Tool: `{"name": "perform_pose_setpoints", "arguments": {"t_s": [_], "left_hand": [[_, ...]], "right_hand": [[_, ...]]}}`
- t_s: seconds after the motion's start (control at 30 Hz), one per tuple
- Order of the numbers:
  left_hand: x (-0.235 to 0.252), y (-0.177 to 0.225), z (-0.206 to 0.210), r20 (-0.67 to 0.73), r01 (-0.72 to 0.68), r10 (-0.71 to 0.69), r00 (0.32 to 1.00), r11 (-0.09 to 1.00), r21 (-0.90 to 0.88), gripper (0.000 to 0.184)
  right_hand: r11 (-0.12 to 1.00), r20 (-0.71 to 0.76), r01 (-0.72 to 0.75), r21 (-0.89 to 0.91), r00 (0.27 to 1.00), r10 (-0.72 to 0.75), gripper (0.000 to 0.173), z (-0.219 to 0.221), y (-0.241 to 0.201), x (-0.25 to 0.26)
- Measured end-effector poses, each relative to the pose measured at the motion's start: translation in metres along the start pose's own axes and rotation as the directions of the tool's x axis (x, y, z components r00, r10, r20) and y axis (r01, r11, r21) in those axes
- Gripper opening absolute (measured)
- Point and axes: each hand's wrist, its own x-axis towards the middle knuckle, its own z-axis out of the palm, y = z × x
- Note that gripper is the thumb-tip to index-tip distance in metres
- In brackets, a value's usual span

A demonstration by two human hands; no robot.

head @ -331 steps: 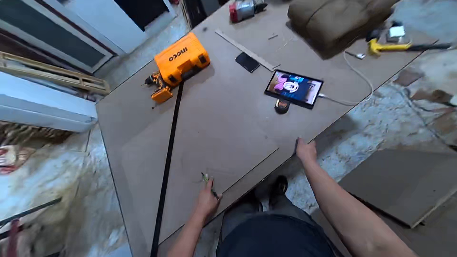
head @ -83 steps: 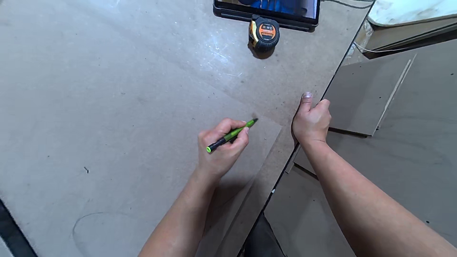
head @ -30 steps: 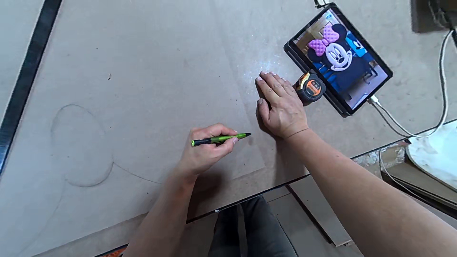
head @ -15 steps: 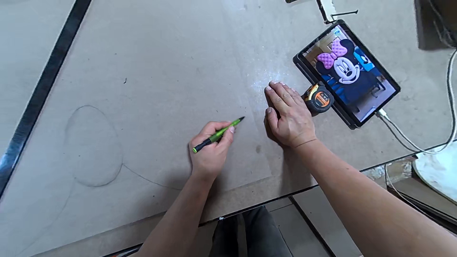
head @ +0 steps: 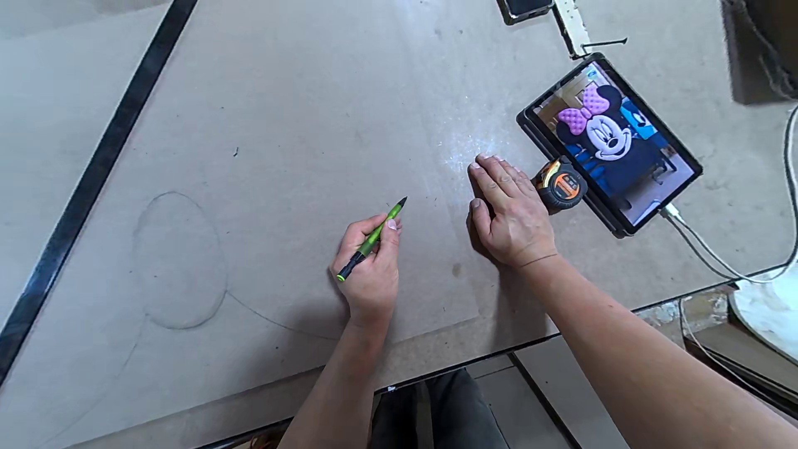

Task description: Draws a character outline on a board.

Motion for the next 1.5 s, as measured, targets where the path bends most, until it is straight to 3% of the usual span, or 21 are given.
{"name": "perform_pose_setpoints", "arguments": {"t_s": [0.1,0.27,0.5,0.6,0.73,0.93,1.03,1.13,1.33,1.43,1.5], "left_hand": [[-0.001,0.000,-0.001,0.045,-0.014,0.012,0.999,0.999,0.029,0.018],[-0.002,-0.004,-0.007,0.247,-0.092,0.076,0.966,0.994,0.056,0.016],[0.000,0.002,-0.002,0.090,-0.007,0.008,0.996,1.000,-0.007,0.020],[-0.002,-0.002,-0.006,0.192,-0.045,0.036,0.981,0.998,0.043,0.019],[0.001,-0.007,-0.016,0.436,-0.134,0.128,0.891,0.991,-0.018,0.016],[0.003,-0.010,-0.012,0.408,-0.101,0.111,0.906,0.994,-0.046,0.014],[0.011,-0.008,-0.023,0.618,-0.141,0.137,0.775,0.989,-0.042,0.011],[0.025,-0.002,-0.031,0.786,-0.076,0.108,0.609,0.994,-0.078,0.008],[0.047,0.003,-0.040,0.914,0.037,0.025,0.404,0.998,-0.044,0.006],[0.053,0.004,-0.039,0.951,0.008,0.017,0.309,1.000,-0.020,0.006],[0.063,0.003,-0.037,0.977,0.008,0.000,0.212,1.000,-0.002,0.007]], "right_hand": [[1.000,0.001,-0.005,-0.001,1.000,0.005,0.056,0.000,0.000,0.000],[1.000,0.004,-0.006,0.009,1.000,0.006,0.056,0.000,0.000,0.000],[1.000,0.015,-0.013,0.004,1.000,0.013,0.056,0.000,0.000,0.000],[1.000,0.012,-0.013,0.008,1.000,0.013,0.056,0.000,0.000,0.000],[1.000,0.017,-0.020,0.005,1.000,0.020,0.056,-0.001,-0.001,0.000],[0.999,0.024,-0.029,0.013,0.999,0.029,0.056,0.000,-0.001,0.001],[1.000,0.014,-0.015,0.015,1.000,0.015,0.056,0.000,-0.001,0.001],[1.000,0.004,-0.013,0.018,1.000,0.013,0.056,0.000,-0.002,0.001],[0.999,0.007,-0.012,0.044,1.000,0.012,0.056,0.000,-0.001,0.000],[0.998,0.014,-0.016,0.057,1.000,0.016,0.056,-0.001,-0.001,-0.001],[0.998,0.023,-0.018,0.057,1.000,0.016,0.056,-0.001,0.000,0.000]]}}
